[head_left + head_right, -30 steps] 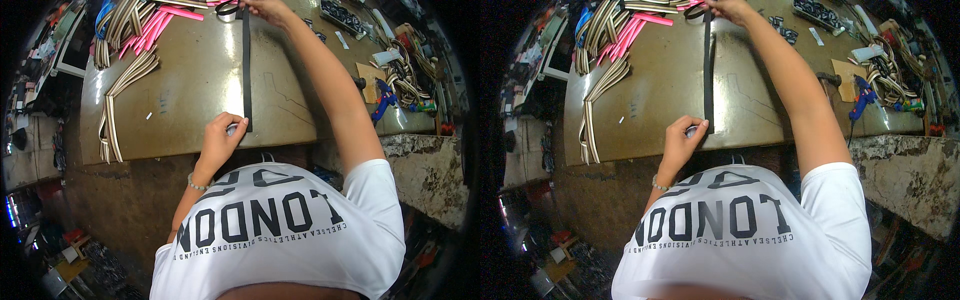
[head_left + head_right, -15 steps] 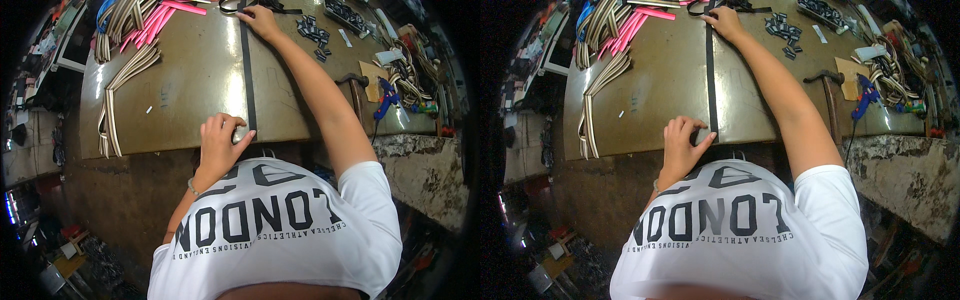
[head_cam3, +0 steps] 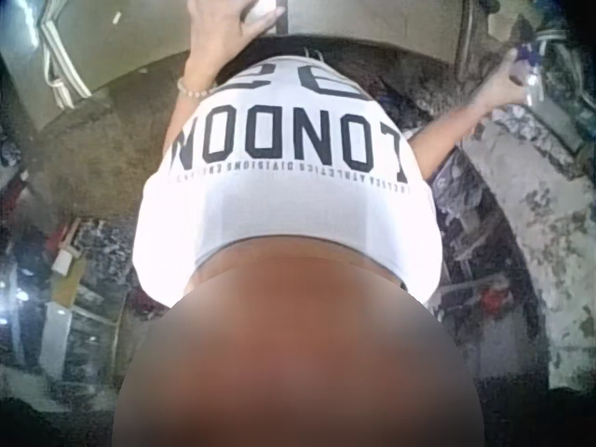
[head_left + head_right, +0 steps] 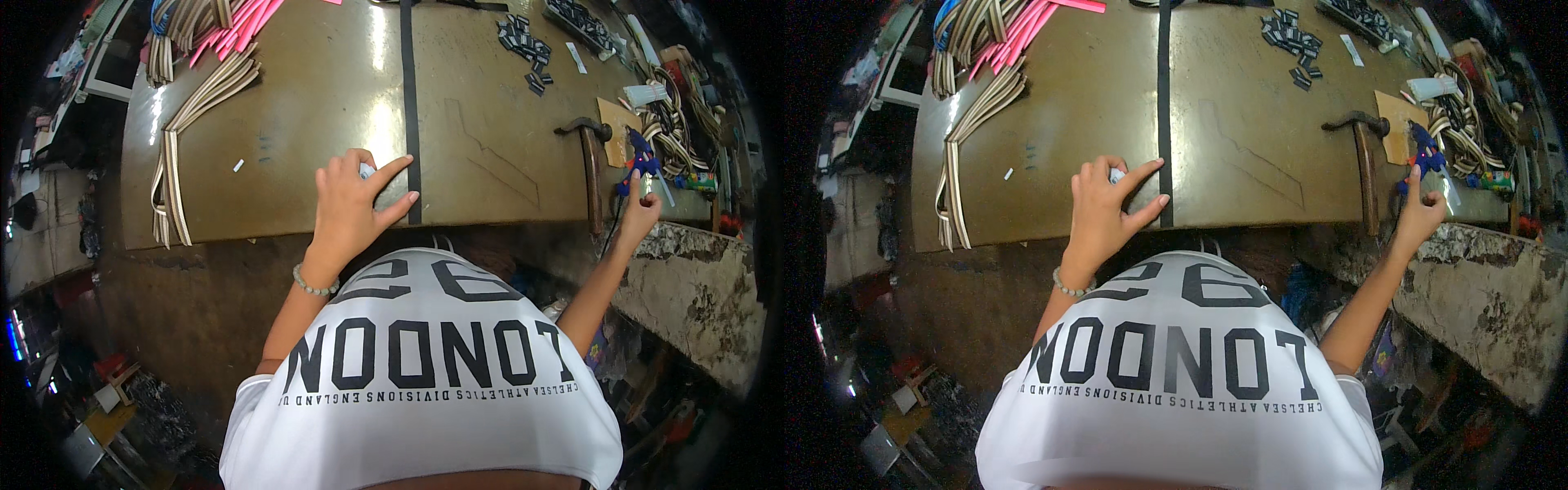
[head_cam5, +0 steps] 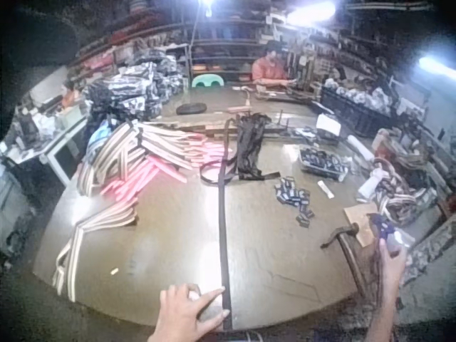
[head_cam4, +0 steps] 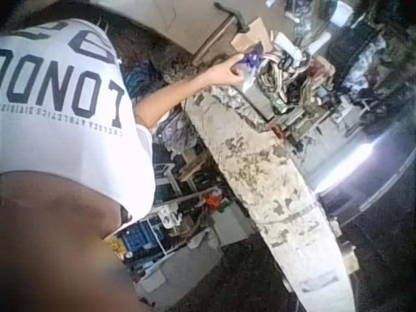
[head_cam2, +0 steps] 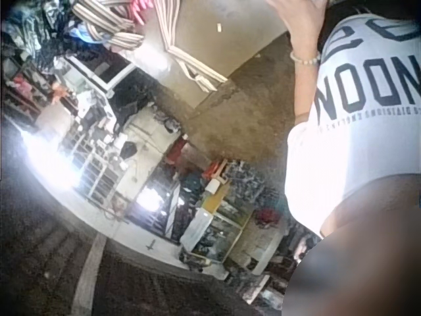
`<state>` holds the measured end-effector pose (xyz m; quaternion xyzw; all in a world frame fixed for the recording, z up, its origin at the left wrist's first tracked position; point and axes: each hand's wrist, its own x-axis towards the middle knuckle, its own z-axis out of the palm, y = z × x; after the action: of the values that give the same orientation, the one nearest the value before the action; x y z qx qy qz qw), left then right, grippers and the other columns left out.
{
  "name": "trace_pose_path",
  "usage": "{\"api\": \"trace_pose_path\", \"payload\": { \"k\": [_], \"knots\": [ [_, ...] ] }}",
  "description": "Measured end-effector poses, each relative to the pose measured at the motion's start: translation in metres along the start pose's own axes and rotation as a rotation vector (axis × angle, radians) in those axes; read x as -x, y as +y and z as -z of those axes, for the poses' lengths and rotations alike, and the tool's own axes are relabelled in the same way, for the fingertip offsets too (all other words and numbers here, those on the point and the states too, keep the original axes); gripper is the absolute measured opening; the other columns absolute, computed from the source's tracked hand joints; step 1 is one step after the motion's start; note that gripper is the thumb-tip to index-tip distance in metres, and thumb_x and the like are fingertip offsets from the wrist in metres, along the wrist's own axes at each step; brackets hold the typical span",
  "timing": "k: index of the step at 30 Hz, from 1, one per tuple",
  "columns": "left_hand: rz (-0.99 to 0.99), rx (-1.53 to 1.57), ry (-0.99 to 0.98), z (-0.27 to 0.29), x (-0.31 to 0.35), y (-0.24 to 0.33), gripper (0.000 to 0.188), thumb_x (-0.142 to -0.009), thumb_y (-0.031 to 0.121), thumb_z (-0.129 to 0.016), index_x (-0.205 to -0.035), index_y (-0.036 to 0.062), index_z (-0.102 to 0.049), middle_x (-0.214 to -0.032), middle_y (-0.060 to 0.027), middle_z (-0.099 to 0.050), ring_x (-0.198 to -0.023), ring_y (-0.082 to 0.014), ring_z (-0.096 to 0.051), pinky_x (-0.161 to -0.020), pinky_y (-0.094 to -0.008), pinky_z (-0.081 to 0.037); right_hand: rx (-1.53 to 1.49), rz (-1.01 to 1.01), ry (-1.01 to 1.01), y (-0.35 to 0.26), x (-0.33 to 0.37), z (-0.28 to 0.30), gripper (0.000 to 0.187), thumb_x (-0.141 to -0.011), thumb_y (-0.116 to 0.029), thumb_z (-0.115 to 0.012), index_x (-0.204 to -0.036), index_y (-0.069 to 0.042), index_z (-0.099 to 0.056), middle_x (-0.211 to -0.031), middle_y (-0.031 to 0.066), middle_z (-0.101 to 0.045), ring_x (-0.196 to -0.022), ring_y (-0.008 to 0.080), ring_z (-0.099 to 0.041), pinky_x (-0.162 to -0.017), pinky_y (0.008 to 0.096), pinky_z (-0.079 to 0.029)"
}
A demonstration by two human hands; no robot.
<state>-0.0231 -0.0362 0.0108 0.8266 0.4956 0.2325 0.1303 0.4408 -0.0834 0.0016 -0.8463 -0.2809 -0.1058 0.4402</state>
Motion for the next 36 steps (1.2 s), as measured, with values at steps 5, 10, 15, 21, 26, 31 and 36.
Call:
{"api": "trace_pose_path", "payload": {
  "k": [5,10,15,21,26,31,36],
  "knots": [
    [-0.018,-0.016,0.027,-0.003,0.001,-0.002,0.041,-0.080,0.043,-0.073,-0.118,0.0274,-0.069,-0.096,-0.0051,-0.051,-0.088,-0.0227,-0.046,-0.077,-0.0360,-0.033,-0.246,0.047,-0.209,0.027,-0.035,-0.027,0.052,-0.083,-0.041,-0.079,-0.098,0.005,-0.059,-0.099,0.0158,-0.063,-0.086,0.0199,-0.062,-0.073,0.0318,-0.050],
    [-0.022,-0.007,0.043,-0.003,0.002,-0.003,0.042,-0.078,0.042,-0.075,-0.117,0.0277,-0.069,-0.096,-0.0040,-0.051,-0.088,-0.0226,-0.046,-0.077,-0.0362,-0.034,-0.244,0.195,-0.269,-0.084,-0.005,-0.023,0.038,-0.090,-0.037,-0.072,-0.103,-0.002,-0.065,-0.076,0.0021,-0.067,-0.058,0.0079,-0.058,-0.049,0.0248,-0.048],
    [-0.016,0.019,0.032,-0.001,0.001,-0.003,0.042,-0.076,0.040,-0.077,-0.115,0.0275,-0.070,-0.096,-0.0037,-0.051,-0.089,-0.0226,-0.047,-0.077,-0.0363,-0.034,-0.477,0.528,-0.926,-0.167,0.086,-0.029,0.047,-0.083,-0.029,-0.079,-0.116,-0.008,-0.054,-0.095,0.0059,-0.068,-0.082,0.0156,-0.066,-0.077,0.0303,-0.052],
    [0.002,0.041,0.034,0.000,0.002,-0.002,0.043,-0.074,0.038,-0.078,-0.115,0.0272,-0.071,-0.095,-0.0039,-0.052,-0.090,-0.0231,-0.047,-0.078,-0.0362,-0.034,-0.321,0.667,-1.092,-0.187,0.101,-0.060,0.052,-0.084,-0.032,-0.078,-0.117,-0.003,-0.050,-0.095,0.0162,-0.071,-0.085,0.0256,-0.071,-0.075,0.0334,-0.054],
    [0.007,0.034,0.023,0.000,0.002,-0.002,0.043,-0.075,0.039,-0.077,-0.116,0.0273,-0.071,-0.095,-0.0042,-0.052,-0.091,-0.0235,-0.047,-0.079,-0.0363,-0.034,-0.323,0.714,-1.183,-0.184,0.102,-0.068,0.050,-0.084,-0.032,-0.077,-0.114,-0.003,-0.050,-0.097,0.0180,-0.071,-0.090,0.0299,-0.072,-0.077,0.0355,-0.054],
    [-0.010,0.023,0.041,-0.002,0.003,-0.004,0.043,-0.075,0.040,-0.077,-0.116,0.0273,-0.070,-0.095,-0.0045,-0.052,-0.091,-0.0236,-0.048,-0.079,-0.0365,-0.035,-0.317,0.787,-1.143,-0.188,0.100,-0.086,0.048,-0.084,-0.033,-0.077,-0.112,-0.004,-0.050,-0.094,0.0179,-0.071,-0.087,0.0327,-0.071,-0.074,0.0369,-0.054],
    [-0.009,0.007,0.027,0.001,0.002,-0.002,0.043,-0.075,0.040,-0.077,-0.116,0.0274,-0.070,-0.095,-0.0043,-0.052,-0.090,-0.0240,-0.048,-0.078,-0.0368,-0.035,-0.328,0.861,-1.085,-0.202,0.093,-0.100,0.048,-0.084,-0.036,-0.076,-0.110,-0.004,-0.051,-0.088,0.0168,-0.072,-0.081,0.0341,-0.071,-0.071,0.0378,-0.055]
  ]
}}
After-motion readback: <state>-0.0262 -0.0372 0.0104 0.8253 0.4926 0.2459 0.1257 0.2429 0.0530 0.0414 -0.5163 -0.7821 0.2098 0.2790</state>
